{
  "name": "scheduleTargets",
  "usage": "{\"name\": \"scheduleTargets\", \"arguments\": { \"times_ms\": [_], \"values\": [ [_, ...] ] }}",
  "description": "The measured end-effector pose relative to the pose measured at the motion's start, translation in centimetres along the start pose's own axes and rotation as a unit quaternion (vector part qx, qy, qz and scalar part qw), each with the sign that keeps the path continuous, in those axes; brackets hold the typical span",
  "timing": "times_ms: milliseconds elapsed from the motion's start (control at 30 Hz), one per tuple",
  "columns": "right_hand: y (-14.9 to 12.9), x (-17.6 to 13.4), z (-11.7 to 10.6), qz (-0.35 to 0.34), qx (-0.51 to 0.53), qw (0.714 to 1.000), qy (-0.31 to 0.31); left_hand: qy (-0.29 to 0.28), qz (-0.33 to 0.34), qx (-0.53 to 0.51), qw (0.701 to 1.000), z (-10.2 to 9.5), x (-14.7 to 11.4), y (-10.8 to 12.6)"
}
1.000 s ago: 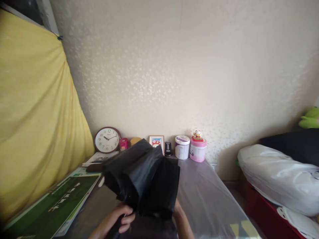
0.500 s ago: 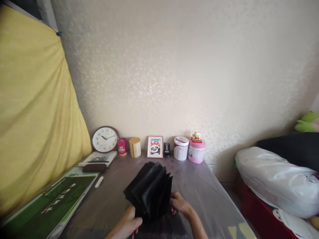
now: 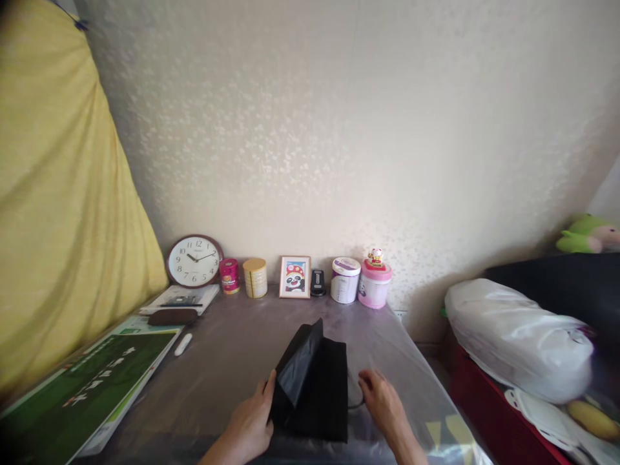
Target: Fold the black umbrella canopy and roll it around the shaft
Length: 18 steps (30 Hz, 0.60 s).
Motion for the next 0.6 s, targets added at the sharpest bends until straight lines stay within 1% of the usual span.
{"name": "scheduleTargets", "arguments": {
  "times_ms": [33,67,100,133,200,267,333,433,533,600],
  "values": [
    [-0.8,0.3,-0.1,-0.019,-0.002,0.999,0.047,-0.009,0.012,-0.014,1.0,-0.3,-0.1,-0.3],
    [-1.9,0.7,0.0,-0.039,0.003,0.996,0.075,-0.015,0.024,-0.035,0.999,-0.4,-0.2,-0.7],
    [-3.1,1.0,0.2,-0.071,0.008,0.994,0.089,-0.017,0.032,-0.059,0.998,-0.5,-0.3,-1.0],
    [-4.4,1.3,0.6,-0.106,0.012,0.99,0.09,-0.018,0.038,-0.079,0.996,-0.5,-0.4,-1.3],
    [-6.8,1.8,1.5,-0.165,0.01,0.983,0.073,-0.013,0.045,-0.108,0.993,-0.2,-0.6,-1.7],
    [-8.5,2.3,2.5,-0.203,-0.002,0.977,0.061,-0.002,0.048,-0.129,0.99,0.3,-0.7,-1.8],
    [-9.4,2.8,3.5,-0.221,-0.017,0.974,0.053,0.009,0.047,-0.137,0.989,0.8,-0.8,-1.8],
    [-9.8,3.7,4.4,-0.225,-0.03,0.973,0.043,0.011,0.032,-0.109,0.994,1.0,-1.0,-1.2],
    [-10.0,4.6,4.5,-0.221,-0.025,0.974,0.035,-0.002,0.015,-0.06,0.998,0.7,-1.3,-0.3],
    [-10.4,5.2,4.4,-0.215,-0.018,0.975,0.042,-0.018,0.005,-0.026,0.999,0.4,-1.6,0.3]
  ]
}}
Point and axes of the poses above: each hand's wrist, its own x-axis towards the middle knuckle, its own z-axis out of the palm, y = z × x, the point moved 1 cm from there along x, towards the middle knuckle, and after that the axes turned 6 degrees about y, right-handed, at the moved point
